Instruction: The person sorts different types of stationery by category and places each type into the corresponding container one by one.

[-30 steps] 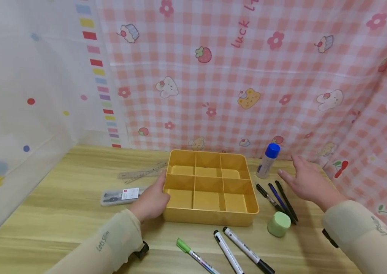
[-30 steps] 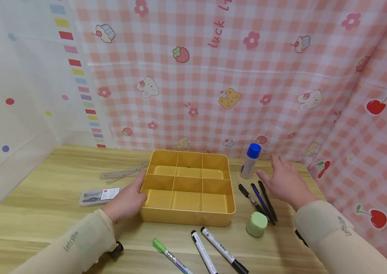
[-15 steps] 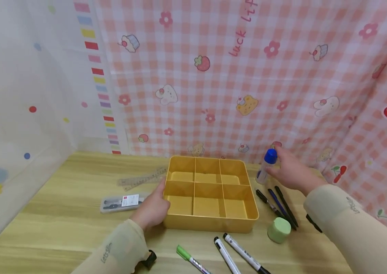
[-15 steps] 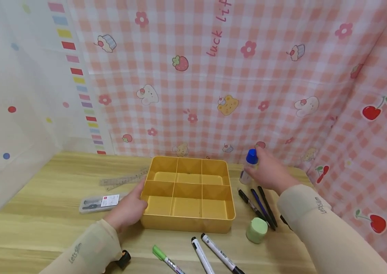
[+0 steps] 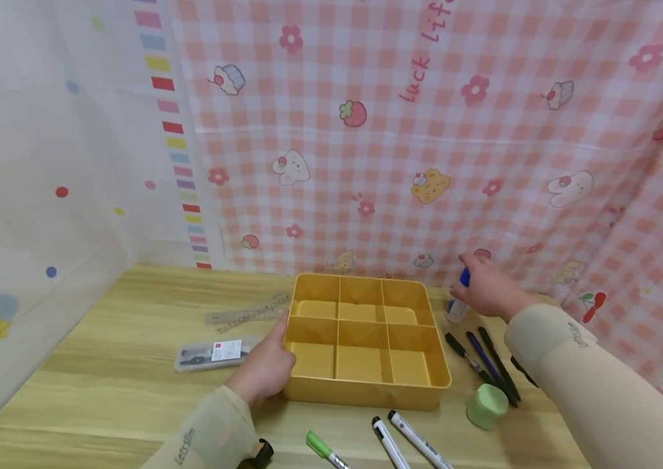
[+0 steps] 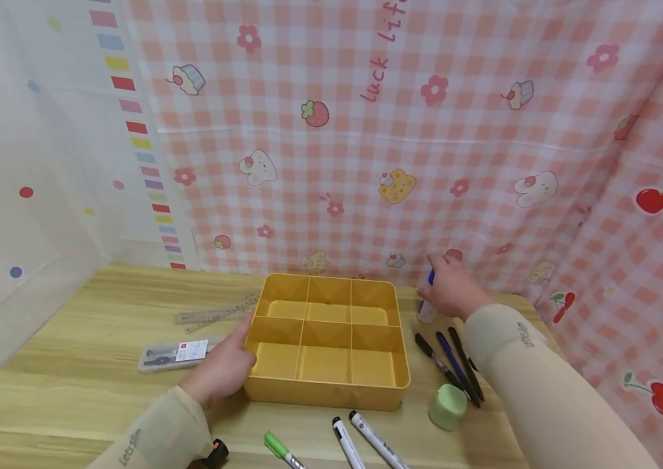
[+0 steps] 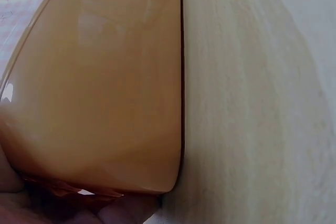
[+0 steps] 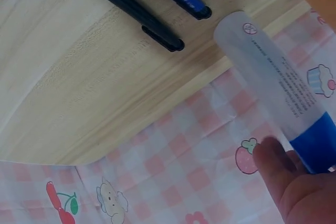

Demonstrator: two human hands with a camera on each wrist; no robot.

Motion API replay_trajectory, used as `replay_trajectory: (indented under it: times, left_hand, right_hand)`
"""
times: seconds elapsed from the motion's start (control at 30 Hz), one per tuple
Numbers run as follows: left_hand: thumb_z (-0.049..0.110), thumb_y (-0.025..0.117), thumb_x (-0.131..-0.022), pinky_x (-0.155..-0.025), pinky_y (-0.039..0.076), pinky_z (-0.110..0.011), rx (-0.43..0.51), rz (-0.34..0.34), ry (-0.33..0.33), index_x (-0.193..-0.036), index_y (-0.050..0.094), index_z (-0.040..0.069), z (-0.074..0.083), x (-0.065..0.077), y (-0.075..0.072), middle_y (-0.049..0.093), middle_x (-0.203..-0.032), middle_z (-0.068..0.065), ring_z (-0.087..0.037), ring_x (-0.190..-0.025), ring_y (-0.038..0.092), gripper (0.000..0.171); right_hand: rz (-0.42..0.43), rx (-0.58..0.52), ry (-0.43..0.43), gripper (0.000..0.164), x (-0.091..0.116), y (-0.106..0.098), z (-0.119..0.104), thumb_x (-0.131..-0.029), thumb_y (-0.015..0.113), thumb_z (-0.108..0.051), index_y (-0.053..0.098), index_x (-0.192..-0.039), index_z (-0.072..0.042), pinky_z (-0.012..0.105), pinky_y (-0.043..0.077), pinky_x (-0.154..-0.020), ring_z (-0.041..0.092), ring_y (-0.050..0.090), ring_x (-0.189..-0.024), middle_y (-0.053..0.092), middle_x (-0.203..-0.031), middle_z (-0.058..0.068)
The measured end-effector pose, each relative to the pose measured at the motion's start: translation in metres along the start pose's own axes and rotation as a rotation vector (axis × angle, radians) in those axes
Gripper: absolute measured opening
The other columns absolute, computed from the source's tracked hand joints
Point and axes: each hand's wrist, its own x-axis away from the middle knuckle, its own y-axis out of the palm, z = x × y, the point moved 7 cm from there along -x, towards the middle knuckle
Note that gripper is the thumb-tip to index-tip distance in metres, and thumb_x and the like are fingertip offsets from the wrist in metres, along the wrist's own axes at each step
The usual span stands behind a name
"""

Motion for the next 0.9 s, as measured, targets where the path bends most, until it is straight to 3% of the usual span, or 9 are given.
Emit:
replay_trajectory:
  times: [0.33, 0.63, 0.9]
  left_hand:
    - [-0.001, 0.045, -0.096, -0.124, 0.022, -0.071, -0.004, 0.011, -0.002, -0.171, 0.015, 0.030, 0.003, 0.004, -0.003, 0.030, -0.173, -0.013, -0.043, -0.156, 0.033, 0.086]
    - [-0.001, 0.046, -0.096, -0.124, 0.024, -0.071, -0.008, 0.012, 0.001, -0.171, 0.016, 0.030, 0.004, 0.003, -0.002, 0.033, -0.172, -0.014, -0.044, -0.154, 0.036, 0.086]
    - [-0.001, 0.045, -0.096, -0.123, 0.024, -0.072, -0.015, 0.010, -0.011, -0.170, 0.016, 0.032, 0.002, 0.002, 0.000, 0.034, -0.172, -0.013, -0.044, -0.154, 0.036, 0.087]
  right_hand:
    - [0.005, 0.008, -0.012, 0.059, -0.004, -0.001, 0.001, -0.101, 0.063, -0.023, 0.040, -0.147, 0.006, 0.063, 0.053, -0.101, 0.050, 0.053, -0.120, 0.044, -0.140, 0.038]
    - [0.056, 0.039, -0.051, 0.040, -0.007, -0.005, 0.002, -0.101, 0.061, -0.014, 0.046, -0.132, 0.006, 0.053, 0.058, -0.084, 0.043, 0.064, -0.103, 0.061, -0.118, 0.034]
    - [0.035, -0.019, 0.013, 0.041, -0.014, 0.004, 0.010, -0.101, 0.063, -0.017, 0.047, -0.132, 0.004, 0.051, 0.060, -0.082, 0.044, 0.066, -0.105, 0.061, -0.123, 0.033]
